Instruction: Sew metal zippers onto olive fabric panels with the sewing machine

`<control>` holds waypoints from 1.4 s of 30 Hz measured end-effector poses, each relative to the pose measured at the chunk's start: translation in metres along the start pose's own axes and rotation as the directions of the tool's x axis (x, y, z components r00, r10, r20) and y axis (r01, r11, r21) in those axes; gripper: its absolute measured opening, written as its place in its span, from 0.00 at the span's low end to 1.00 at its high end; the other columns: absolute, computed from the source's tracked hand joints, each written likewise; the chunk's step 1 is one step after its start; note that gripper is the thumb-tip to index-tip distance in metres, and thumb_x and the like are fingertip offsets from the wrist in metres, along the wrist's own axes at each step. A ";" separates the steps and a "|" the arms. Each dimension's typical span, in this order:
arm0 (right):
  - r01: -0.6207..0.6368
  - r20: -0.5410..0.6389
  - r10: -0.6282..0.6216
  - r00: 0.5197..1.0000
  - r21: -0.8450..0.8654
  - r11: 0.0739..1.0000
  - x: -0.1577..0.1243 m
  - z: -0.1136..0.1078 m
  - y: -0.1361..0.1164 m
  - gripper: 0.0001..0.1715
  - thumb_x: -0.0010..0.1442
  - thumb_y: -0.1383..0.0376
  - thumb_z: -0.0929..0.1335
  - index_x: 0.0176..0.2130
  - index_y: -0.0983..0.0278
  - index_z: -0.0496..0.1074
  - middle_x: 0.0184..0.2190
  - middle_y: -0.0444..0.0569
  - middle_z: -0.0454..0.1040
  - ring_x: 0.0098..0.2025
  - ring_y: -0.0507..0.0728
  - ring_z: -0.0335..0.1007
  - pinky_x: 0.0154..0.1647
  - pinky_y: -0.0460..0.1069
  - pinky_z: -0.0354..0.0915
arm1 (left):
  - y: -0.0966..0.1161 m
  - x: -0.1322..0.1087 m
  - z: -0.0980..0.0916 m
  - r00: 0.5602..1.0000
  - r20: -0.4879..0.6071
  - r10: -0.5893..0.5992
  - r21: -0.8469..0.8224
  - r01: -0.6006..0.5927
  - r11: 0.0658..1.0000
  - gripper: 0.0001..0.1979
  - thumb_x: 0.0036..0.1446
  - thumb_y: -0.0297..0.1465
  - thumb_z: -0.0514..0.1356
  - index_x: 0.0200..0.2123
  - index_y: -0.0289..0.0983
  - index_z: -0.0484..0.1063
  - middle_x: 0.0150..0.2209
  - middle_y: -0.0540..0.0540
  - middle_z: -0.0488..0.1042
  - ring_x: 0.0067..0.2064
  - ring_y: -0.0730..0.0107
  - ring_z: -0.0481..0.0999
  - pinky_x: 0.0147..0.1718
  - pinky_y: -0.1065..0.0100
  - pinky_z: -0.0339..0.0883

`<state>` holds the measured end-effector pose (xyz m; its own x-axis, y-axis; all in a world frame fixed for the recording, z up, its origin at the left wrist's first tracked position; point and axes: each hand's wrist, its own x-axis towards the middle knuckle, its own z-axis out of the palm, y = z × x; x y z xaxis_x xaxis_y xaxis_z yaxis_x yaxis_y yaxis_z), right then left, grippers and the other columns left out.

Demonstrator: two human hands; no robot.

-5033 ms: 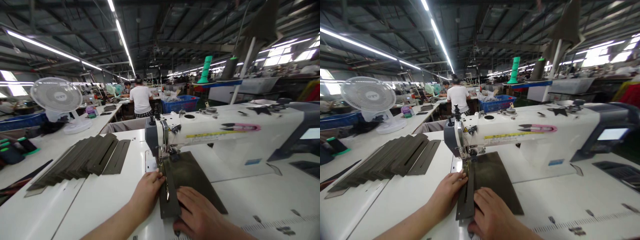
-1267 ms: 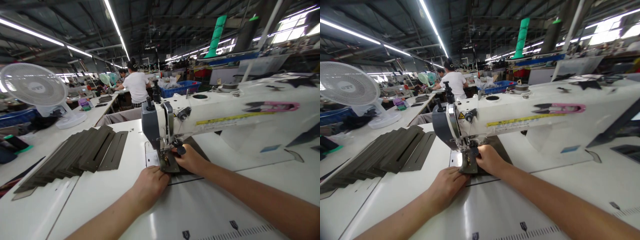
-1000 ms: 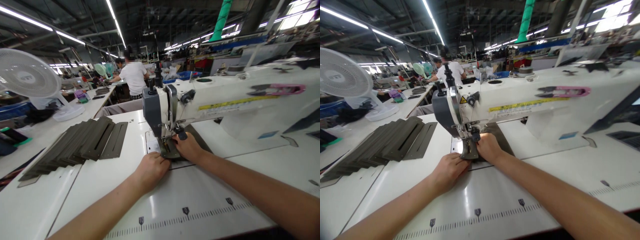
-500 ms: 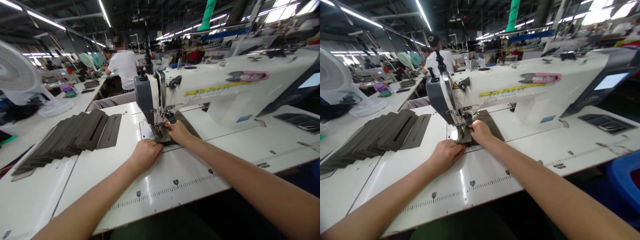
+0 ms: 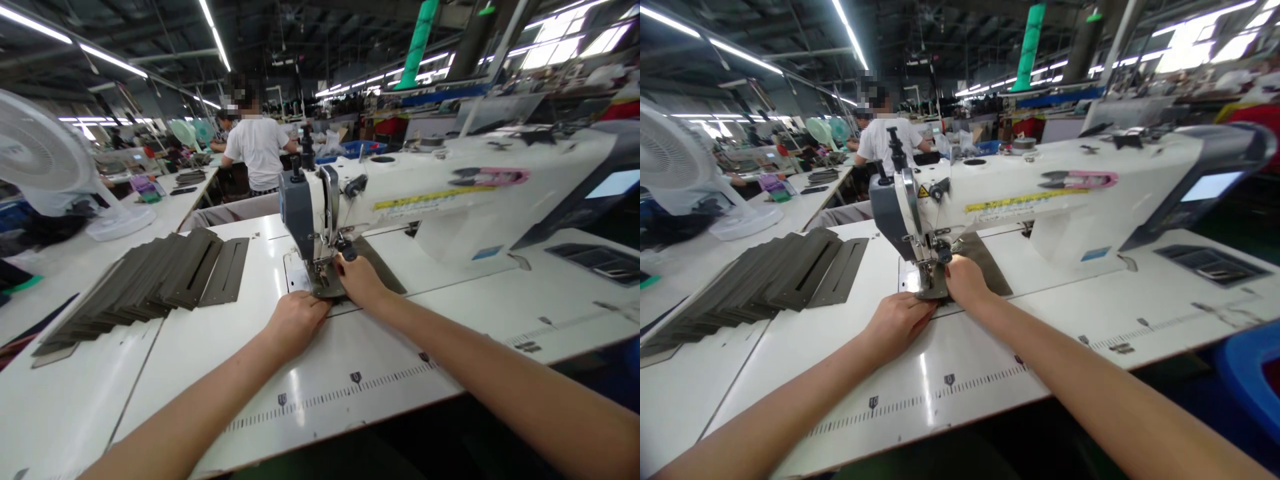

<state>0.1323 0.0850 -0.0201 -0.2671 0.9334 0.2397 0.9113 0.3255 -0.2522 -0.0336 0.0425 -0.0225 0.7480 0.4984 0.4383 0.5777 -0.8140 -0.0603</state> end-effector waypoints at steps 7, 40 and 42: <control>0.497 -0.201 -0.462 0.864 0.188 0.847 -0.055 -0.001 0.009 0.12 0.57 0.70 0.63 0.42 0.67 0.70 0.46 0.54 0.70 0.50 0.58 0.62 0.53 0.56 0.59 | 0.011 -0.016 -0.014 0.967 -0.134 -0.219 -0.097 0.207 0.974 0.13 0.54 0.38 0.58 0.35 0.33 0.67 0.33 0.42 0.72 0.34 0.63 0.72 0.32 0.62 0.71; 0.519 -0.245 -0.460 0.853 0.314 0.795 -0.023 0.001 0.020 0.10 0.56 0.73 0.61 0.36 0.66 0.71 0.37 0.52 0.73 0.42 0.57 0.68 0.47 0.52 0.65 | -0.019 0.008 0.006 0.986 -0.114 -0.123 -0.025 0.120 0.992 0.14 0.61 0.27 0.45 0.37 0.34 0.70 0.30 0.42 0.73 0.28 0.67 0.74 0.25 0.68 0.72; 0.542 -0.369 -0.449 0.814 0.203 0.816 -0.024 0.000 0.019 0.11 0.58 0.71 0.60 0.34 0.65 0.71 0.33 0.52 0.74 0.37 0.56 0.70 0.44 0.53 0.67 | -0.016 0.006 0.006 0.975 -0.130 -0.183 0.002 0.185 0.983 0.13 0.61 0.28 0.46 0.37 0.35 0.70 0.34 0.41 0.74 0.33 0.64 0.75 0.30 0.64 0.73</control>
<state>0.1557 0.0684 -0.0308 -0.5103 0.5578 0.6546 0.5347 0.8019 -0.2665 -0.0370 0.0605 -0.0245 0.5808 0.5960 0.5545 0.7066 -0.7073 0.0200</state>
